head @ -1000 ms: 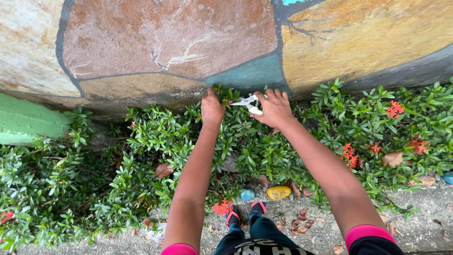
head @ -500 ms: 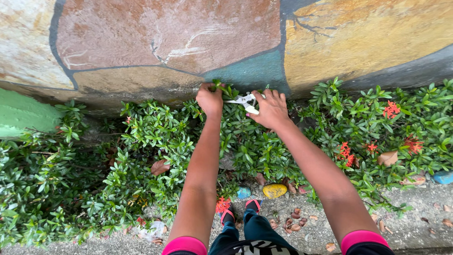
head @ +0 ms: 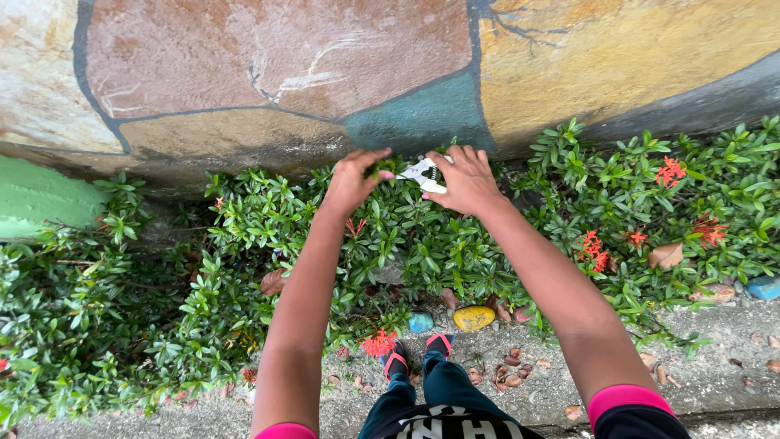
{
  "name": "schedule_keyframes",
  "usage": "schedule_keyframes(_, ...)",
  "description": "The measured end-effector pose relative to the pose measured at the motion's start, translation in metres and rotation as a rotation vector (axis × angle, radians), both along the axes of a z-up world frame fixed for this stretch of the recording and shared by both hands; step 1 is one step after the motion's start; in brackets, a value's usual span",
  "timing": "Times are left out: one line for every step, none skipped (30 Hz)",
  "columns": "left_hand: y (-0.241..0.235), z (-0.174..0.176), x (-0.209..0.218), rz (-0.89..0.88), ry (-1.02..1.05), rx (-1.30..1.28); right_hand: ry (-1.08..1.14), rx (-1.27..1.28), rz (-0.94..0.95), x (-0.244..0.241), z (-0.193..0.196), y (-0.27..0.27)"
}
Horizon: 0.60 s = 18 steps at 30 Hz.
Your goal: The person uses pruning shears to trim a flowering shrub along a curb. They repeatedly reach into the foliage, cut small branches, and drop the cuttings onto the ground.
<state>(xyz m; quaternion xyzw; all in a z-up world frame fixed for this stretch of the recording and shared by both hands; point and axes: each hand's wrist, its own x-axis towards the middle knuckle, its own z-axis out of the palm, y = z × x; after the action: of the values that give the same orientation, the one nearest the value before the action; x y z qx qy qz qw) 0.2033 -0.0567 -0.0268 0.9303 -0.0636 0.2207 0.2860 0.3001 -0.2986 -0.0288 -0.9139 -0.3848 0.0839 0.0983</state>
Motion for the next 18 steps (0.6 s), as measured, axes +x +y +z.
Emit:
schedule_keyframes(0.001, 0.003, -0.003, 0.006, 0.098, -0.014, -0.026, 0.027, 0.020, -0.003, -0.002, 0.003)
schedule_keyframes(0.002, 0.003, -0.004, 0.011, 0.194, -0.029, -0.040, 0.030, 0.028, -0.004, -0.003, 0.005)
schedule_keyframes(0.003, 0.002, -0.004, 0.017, 0.290, -0.043, -0.054, 0.033, 0.036, -0.006, -0.004, 0.007)
schedule_keyframes(0.005, -0.001, -0.005, 0.009, 0.238, 0.043, -0.068, 0.035, 0.045, -0.009, -0.004, 0.008)
schedule_keyframes(0.007, -0.006, -0.005, 0.001, 0.186, 0.130, -0.082, 0.032, 0.057, -0.011, -0.003, 0.010)
schedule_keyframes(0.008, -0.010, -0.005, -0.008, 0.134, 0.217, -0.095, 0.028, 0.068, -0.014, -0.002, 0.011)
schedule_keyframes(0.010, -0.014, -0.006, -0.009, 0.134, 0.257, -0.109, 0.025, 0.079, -0.017, -0.001, 0.012)
schedule_keyframes(0.010, -0.017, -0.006, -0.013, 0.136, 0.298, -0.120, 0.002, 0.081, -0.020, 0.000, 0.014)
schedule_keyframes(0.009, -0.019, -0.008, -0.016, 0.137, 0.339, -0.130, -0.020, 0.083, -0.024, 0.001, 0.015)
schedule_keyframes(0.010, -0.020, -0.010, -0.009, 0.142, 0.359, -0.141, -0.041, 0.081, -0.027, 0.002, 0.016)
schedule_keyframes(0.010, -0.020, -0.013, -0.001, 0.147, 0.378, -0.183, -0.051, 0.089, -0.033, 0.002, 0.014)
schedule_keyframes(0.009, -0.020, -0.015, 0.004, 0.152, 0.398, -0.224, -0.062, 0.093, -0.041, -0.001, 0.011)
schedule_keyframes(0.009, -0.020, -0.015, 0.024, 0.136, 0.325, -0.265, -0.072, 0.098, -0.046, -0.005, 0.008)
schedule_keyframes(0.008, -0.021, -0.014, 0.045, 0.121, 0.252, -0.196, -0.043, 0.063, -0.048, -0.009, 0.007)
schedule_keyframes(0.008, -0.020, -0.014, 0.066, 0.106, 0.178, -0.127, -0.014, 0.028, -0.050, -0.014, 0.005)
schedule_keyframes(0.009, -0.019, -0.012, 0.062, 0.129, 0.180, -0.059, 0.015, -0.006, -0.050, -0.018, 0.005)
schedule_keyframes(0.010, -0.017, -0.010, 0.059, 0.151, 0.181, 0.003, 0.014, -0.035, -0.050, -0.022, 0.004)
schedule_keyframes(0.010, -0.015, -0.011, 0.055, 0.173, 0.184, 0.064, 0.013, -0.065, -0.049, -0.025, 0.005)
